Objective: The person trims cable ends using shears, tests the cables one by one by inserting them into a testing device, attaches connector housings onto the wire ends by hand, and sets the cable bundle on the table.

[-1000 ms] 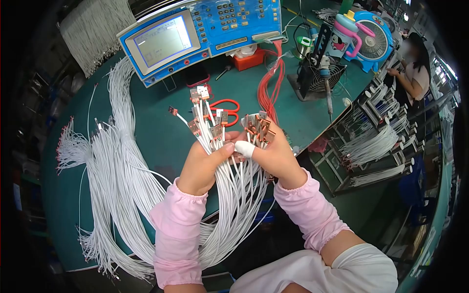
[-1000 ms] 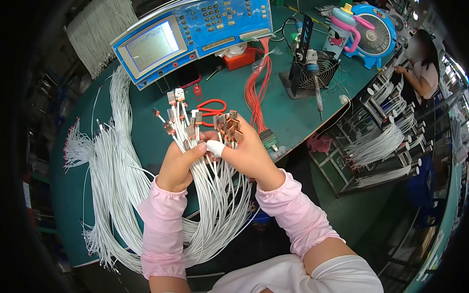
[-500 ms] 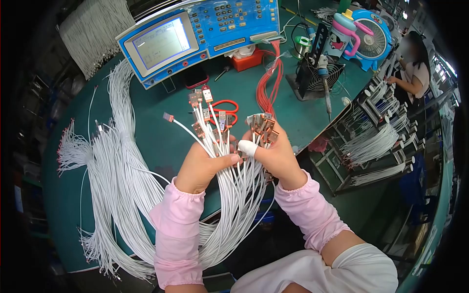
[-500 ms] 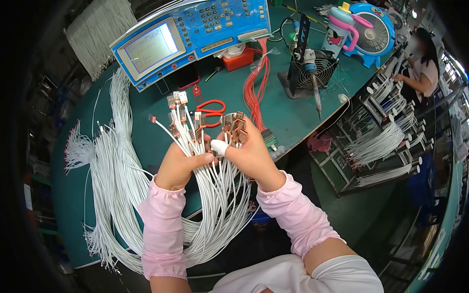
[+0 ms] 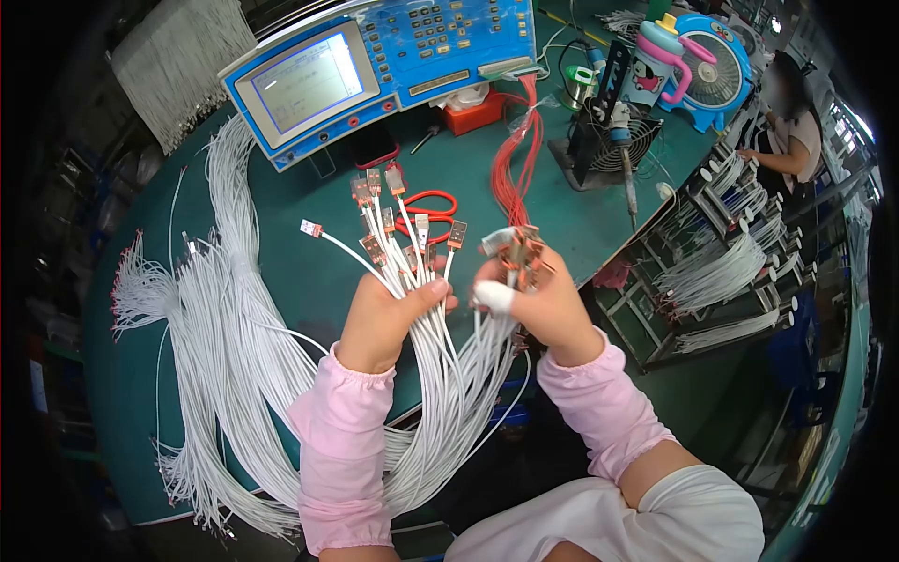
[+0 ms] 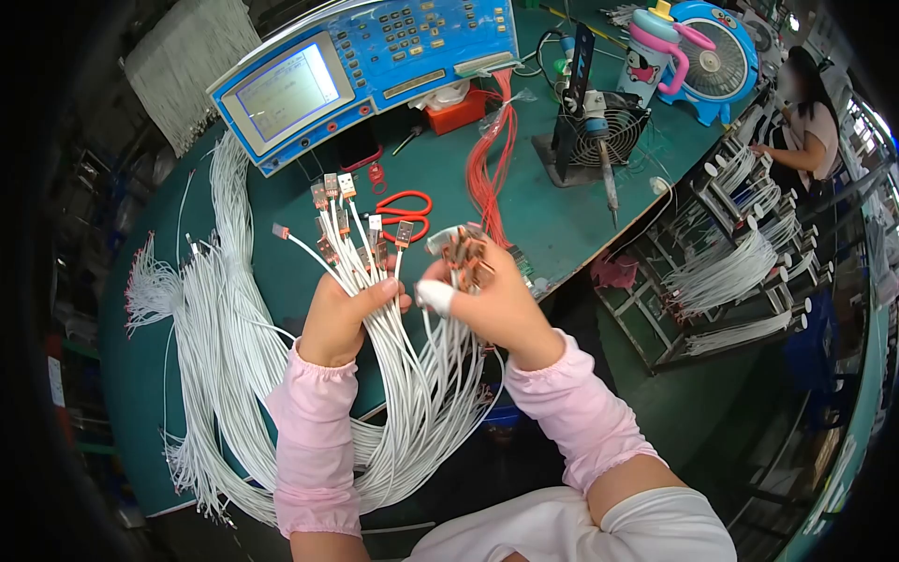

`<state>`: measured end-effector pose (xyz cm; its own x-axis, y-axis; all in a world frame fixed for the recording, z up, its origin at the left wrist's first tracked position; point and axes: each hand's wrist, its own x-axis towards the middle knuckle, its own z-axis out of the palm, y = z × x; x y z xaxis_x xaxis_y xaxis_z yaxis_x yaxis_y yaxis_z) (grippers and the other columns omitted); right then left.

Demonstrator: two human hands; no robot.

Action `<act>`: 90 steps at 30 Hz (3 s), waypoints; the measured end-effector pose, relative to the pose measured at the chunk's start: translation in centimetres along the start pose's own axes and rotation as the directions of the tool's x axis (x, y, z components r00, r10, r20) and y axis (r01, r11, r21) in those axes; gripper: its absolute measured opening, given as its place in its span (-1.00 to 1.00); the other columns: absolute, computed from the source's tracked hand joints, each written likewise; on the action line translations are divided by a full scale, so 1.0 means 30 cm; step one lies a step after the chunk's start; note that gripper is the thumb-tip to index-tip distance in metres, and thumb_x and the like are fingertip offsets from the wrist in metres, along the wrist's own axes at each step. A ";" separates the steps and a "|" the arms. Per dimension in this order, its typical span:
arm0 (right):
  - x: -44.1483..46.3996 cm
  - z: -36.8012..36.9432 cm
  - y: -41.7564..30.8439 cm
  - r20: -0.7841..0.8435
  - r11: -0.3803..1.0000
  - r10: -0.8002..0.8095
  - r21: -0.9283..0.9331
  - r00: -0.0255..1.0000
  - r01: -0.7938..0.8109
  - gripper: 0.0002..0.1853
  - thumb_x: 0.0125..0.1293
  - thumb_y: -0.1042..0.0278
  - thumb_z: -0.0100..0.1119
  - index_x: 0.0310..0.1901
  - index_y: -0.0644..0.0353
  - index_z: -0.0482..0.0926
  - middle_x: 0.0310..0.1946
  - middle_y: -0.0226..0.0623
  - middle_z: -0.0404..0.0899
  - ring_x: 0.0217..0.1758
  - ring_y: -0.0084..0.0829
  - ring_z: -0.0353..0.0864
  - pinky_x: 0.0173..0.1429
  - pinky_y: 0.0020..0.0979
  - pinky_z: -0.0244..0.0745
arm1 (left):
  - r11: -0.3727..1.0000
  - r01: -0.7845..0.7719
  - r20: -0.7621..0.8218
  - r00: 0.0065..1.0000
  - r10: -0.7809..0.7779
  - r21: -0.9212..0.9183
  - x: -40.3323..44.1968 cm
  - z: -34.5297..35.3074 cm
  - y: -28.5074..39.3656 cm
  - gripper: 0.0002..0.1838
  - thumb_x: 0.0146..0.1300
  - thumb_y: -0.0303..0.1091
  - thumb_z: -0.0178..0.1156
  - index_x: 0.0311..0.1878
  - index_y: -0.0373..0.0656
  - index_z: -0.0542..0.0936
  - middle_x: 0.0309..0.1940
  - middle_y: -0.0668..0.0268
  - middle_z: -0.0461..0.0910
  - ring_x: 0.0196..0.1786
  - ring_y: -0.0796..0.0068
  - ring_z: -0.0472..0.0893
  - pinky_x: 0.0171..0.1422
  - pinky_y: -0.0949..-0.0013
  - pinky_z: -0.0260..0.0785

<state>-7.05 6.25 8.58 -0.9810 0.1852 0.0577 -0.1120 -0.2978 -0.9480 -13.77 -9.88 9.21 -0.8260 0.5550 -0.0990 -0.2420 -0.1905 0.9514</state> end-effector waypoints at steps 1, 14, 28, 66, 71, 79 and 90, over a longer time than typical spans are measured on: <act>-0.019 -0.013 -0.023 0.091 1.000 -0.001 0.011 0.996 0.000 -0.55 -0.09 0.53 0.24 -0.11 0.34 0.31 -0.49 -0.29 0.48 -0.41 -0.50 0.50 -0.32 -0.50 0.39 | 0.999 0.031 -0.002 1.000 -0.031 -0.028 0.003 -0.004 0.003 -0.67 0.04 -0.53 0.16 -0.09 -0.34 0.40 -0.40 0.25 0.52 -0.39 0.45 0.55 -0.29 0.44 0.44; -0.086 -0.214 -0.204 0.410 0.933 -0.008 -0.325 0.912 0.155 -0.53 0.01 0.28 0.24 -0.09 0.38 0.39 -0.40 -0.21 0.55 -0.28 -0.39 0.55 -0.12 -0.40 0.40 | 0.982 0.155 0.071 0.986 -0.148 -0.106 -0.006 0.019 0.021 -0.57 0.01 -0.51 0.21 -0.02 -0.36 0.34 -0.38 0.20 0.50 -0.38 0.44 0.56 -0.31 0.40 0.49; 0.041 -0.020 0.064 0.098 0.984 -0.013 -0.176 0.995 0.030 -0.94 0.09 0.52 0.14 -0.43 0.32 0.50 -0.46 -0.47 0.43 -0.37 -0.68 0.44 -0.24 -0.60 0.35 | 0.998 -0.048 0.060 0.997 0.045 0.043 -0.001 0.013 -0.017 -0.75 0.09 -0.51 0.11 -0.13 -0.32 0.45 -0.32 0.26 0.52 -0.35 0.55 0.50 -0.29 0.51 0.36; 0.081 0.011 0.006 0.153 1.000 -0.021 -0.001 0.988 0.021 -0.88 0.10 0.40 0.12 -0.36 0.26 0.51 -0.52 -0.46 0.49 -0.48 -0.70 0.43 -0.39 -0.64 0.32 | 0.993 0.096 0.001 0.995 -0.096 -0.067 -0.001 0.021 0.002 -0.70 -0.04 -0.53 0.24 -0.21 -0.40 0.45 -0.41 0.14 0.56 -0.39 0.43 0.58 -0.32 0.49 0.42; 0.088 -0.012 0.018 0.125 0.996 0.078 0.033 0.989 -0.082 -0.88 0.13 0.41 0.14 -0.34 0.27 0.52 -0.48 -0.47 0.50 -0.46 -0.74 0.43 -0.42 -0.70 0.31 | 0.989 0.112 0.070 0.992 -0.105 -0.094 -0.009 0.043 0.007 -0.75 0.03 -0.52 0.18 -0.21 -0.42 0.44 -0.39 0.10 0.56 -0.37 0.40 0.58 -0.26 0.45 0.45; 0.085 0.029 0.014 0.037 0.993 -0.082 0.084 0.996 0.079 -0.88 0.16 0.42 0.09 -0.40 0.31 0.51 -0.52 -0.46 0.49 -0.47 -0.71 0.41 -0.37 -0.64 0.31 | 0.998 0.066 0.079 0.995 -0.065 -0.006 -0.002 0.032 -0.015 -0.76 0.05 -0.47 0.17 -0.22 -0.39 0.46 -0.37 0.12 0.56 -0.32 0.34 0.59 -0.22 0.36 0.47; 0.085 0.004 0.025 0.019 0.997 -0.038 0.063 0.999 0.037 -0.85 0.10 0.41 0.15 -0.32 0.29 0.51 -0.48 -0.43 0.48 -0.43 -0.67 0.43 -0.39 -0.64 0.31 | 0.995 -0.047 -0.038 0.998 0.050 0.087 0.007 0.036 -0.015 -0.52 0.01 -0.53 0.20 -0.01 -0.42 0.25 -0.48 0.19 0.57 -0.46 0.57 0.51 -0.30 0.55 0.34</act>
<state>-9.65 6.39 8.05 -0.9789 0.1781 0.0997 -0.1577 -0.3495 -0.9236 -13.29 -8.79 9.09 -0.8557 0.5138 -0.0619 -0.1575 -0.1447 0.9768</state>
